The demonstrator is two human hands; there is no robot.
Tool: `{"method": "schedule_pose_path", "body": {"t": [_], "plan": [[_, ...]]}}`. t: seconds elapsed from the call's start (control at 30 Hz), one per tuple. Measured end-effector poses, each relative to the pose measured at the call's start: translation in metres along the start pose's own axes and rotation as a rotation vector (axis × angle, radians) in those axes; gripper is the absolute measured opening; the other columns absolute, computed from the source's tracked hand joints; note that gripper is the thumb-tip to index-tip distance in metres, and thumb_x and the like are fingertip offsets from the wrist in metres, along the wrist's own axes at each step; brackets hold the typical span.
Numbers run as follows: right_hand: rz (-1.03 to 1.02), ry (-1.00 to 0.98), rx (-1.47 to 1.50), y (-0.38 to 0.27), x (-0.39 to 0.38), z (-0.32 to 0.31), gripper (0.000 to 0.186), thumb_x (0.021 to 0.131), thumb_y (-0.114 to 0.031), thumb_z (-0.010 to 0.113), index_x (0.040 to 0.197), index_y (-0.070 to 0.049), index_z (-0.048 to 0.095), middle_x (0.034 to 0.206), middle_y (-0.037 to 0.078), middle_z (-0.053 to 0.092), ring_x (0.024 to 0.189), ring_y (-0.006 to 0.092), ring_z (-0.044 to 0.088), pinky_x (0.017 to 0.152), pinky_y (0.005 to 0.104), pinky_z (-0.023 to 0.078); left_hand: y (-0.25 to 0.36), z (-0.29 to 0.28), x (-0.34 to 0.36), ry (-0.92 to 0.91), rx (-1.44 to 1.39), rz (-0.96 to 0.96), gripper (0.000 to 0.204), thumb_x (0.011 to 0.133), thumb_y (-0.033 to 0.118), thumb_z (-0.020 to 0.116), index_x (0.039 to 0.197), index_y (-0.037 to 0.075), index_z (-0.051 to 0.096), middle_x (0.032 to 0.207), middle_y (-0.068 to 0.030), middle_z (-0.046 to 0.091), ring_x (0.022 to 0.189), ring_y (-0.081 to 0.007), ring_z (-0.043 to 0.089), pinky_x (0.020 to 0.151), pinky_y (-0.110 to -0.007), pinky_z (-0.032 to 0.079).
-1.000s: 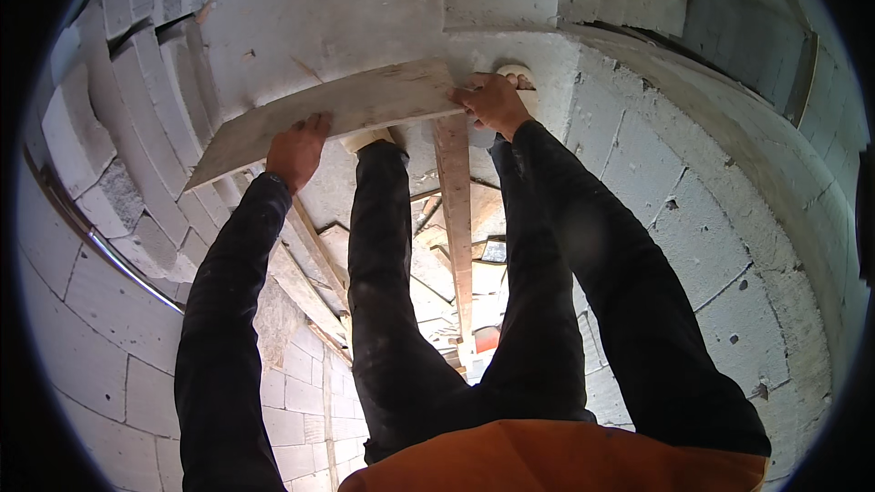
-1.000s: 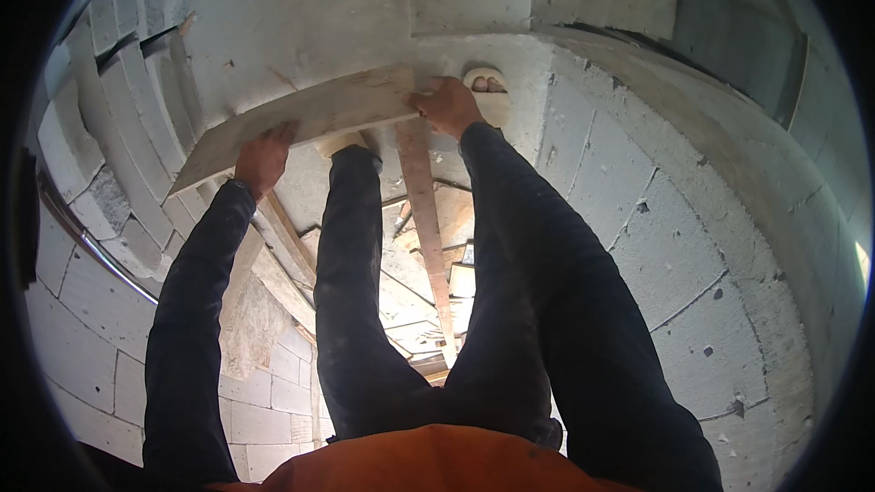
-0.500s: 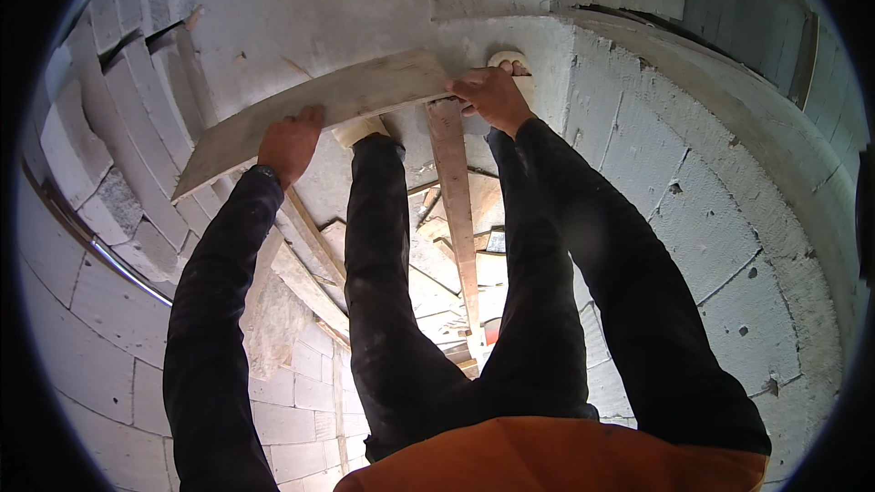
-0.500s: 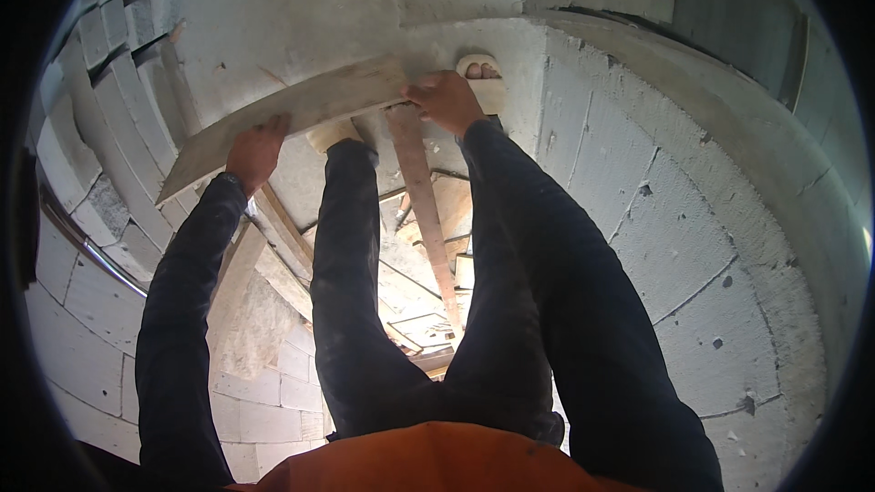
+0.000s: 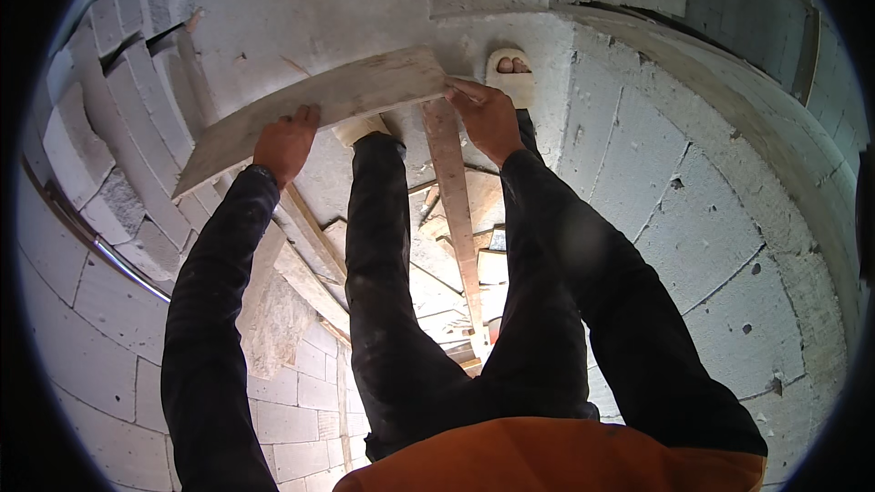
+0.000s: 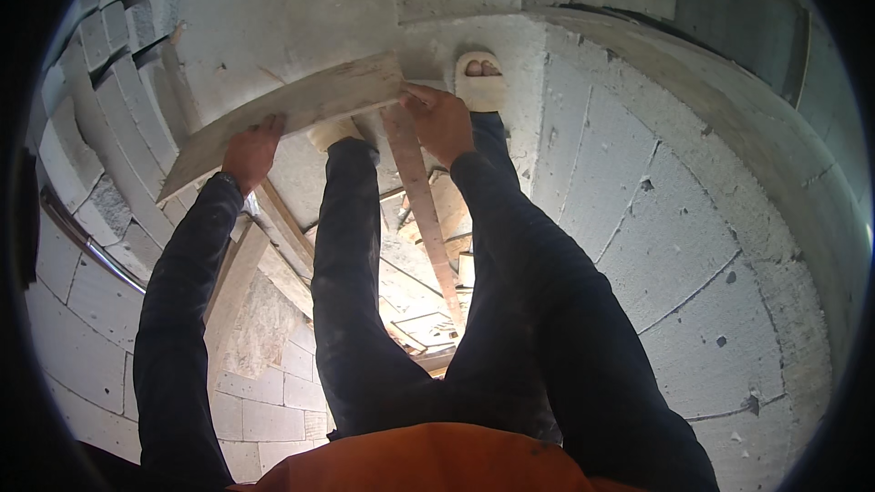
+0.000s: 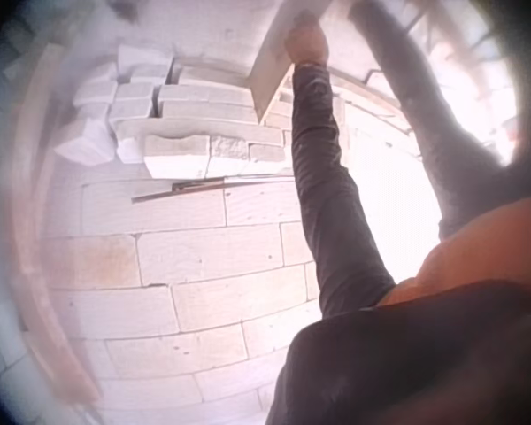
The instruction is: The person saws a piece of wood, uses an axe to shape the edge of a board, and then fits together wooden boards to form a frame structure on the floor.
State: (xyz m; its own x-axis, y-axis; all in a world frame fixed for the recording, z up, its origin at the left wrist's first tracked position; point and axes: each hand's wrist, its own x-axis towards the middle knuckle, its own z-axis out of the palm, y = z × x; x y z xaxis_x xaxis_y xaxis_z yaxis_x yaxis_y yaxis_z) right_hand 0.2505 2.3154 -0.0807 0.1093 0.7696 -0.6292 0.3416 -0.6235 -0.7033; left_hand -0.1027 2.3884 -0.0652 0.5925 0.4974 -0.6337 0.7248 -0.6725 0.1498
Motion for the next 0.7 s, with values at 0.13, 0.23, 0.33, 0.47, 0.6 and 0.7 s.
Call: {"method": "schedule_pose_path", "body": {"t": [0.13,0.23,0.33,0.47,0.6,0.7], "plan": [[0.083,0.018,-0.136,-0.014,-0.012,0.009,0.047,0.1,-0.031,0.07,0.141,-0.01,0.066,0.124,0.023,0.074,0.113,0.0363,0.073,0.096,0.0405,0.057,-0.002,0.001,0.002,-0.032,-0.019,-0.015,0.04,0.095,0.012,0.059,0.134,0.006,0.062,0.115,-0.0104,0.071,0.09,-0.0301,0.076,0.074,-0.043,0.063],[-0.043,0.017,-0.314,-0.015,-0.027,0.015,0.075,0.094,-0.037,0.078,0.158,-0.012,0.047,0.135,0.022,0.07,0.113,0.036,0.074,0.095,0.0403,0.058,-0.004,0.004,0.002,-0.015,-0.036,-0.002,0.04,0.095,0.012,0.059,0.134,0.006,0.062,0.114,-0.0111,0.071,0.089,-0.0312,0.076,0.074,-0.043,0.062],[-0.015,0.019,-0.33,-0.017,-0.04,0.026,0.096,0.089,-0.04,0.082,0.167,-0.017,0.03,0.137,0.022,0.069,0.11,0.0395,0.074,0.093,0.0442,0.059,-0.003,0.006,0.003,-0.024,-0.049,-0.001,0.04,0.095,0.011,0.059,0.134,0.005,0.061,0.113,-0.0115,0.071,0.088,-0.0316,0.076,0.073,-0.044,0.062],[0.079,0.0,-0.346,-0.013,-0.041,0.03,0.102,0.086,-0.042,0.082,0.168,-0.019,0.026,0.133,0.023,0.071,0.108,0.0403,0.074,0.09,0.0454,0.06,-0.003,0.002,0.004,-0.052,-0.028,0.002,0.038,0.095,0.011,0.059,0.132,0.006,0.061,0.112,-0.0115,0.071,0.087,-0.0313,0.076,0.072,-0.044,0.062],[0.094,0.017,-0.367,-0.014,-0.04,0.031,0.101,0.084,-0.043,0.081,0.167,-0.019,0.03,0.126,0.024,0.074,0.106,0.0407,0.075,0.09,0.0454,0.06,-0.002,0.002,0.003,-0.021,0.001,0.006,0.034,0.095,0.011,0.059,0.129,0.006,0.062,0.11,-0.0112,0.072,0.087,-0.0309,0.077,0.071,-0.044,0.062],[0.012,0.1,-0.344,-0.009,-0.04,0.035,0.099,0.083,-0.041,0.081,0.166,-0.019,0.032,0.126,0.023,0.074,0.106,0.0402,0.075,0.091,0.0455,0.06,-0.004,0.004,0.003,-0.001,-0.008,0.024,0.033,0.095,0.012,0.059,0.128,0.006,0.062,0.109,-0.0113,0.072,0.086,-0.0307,0.077,0.07,-0.044,0.062]]}}
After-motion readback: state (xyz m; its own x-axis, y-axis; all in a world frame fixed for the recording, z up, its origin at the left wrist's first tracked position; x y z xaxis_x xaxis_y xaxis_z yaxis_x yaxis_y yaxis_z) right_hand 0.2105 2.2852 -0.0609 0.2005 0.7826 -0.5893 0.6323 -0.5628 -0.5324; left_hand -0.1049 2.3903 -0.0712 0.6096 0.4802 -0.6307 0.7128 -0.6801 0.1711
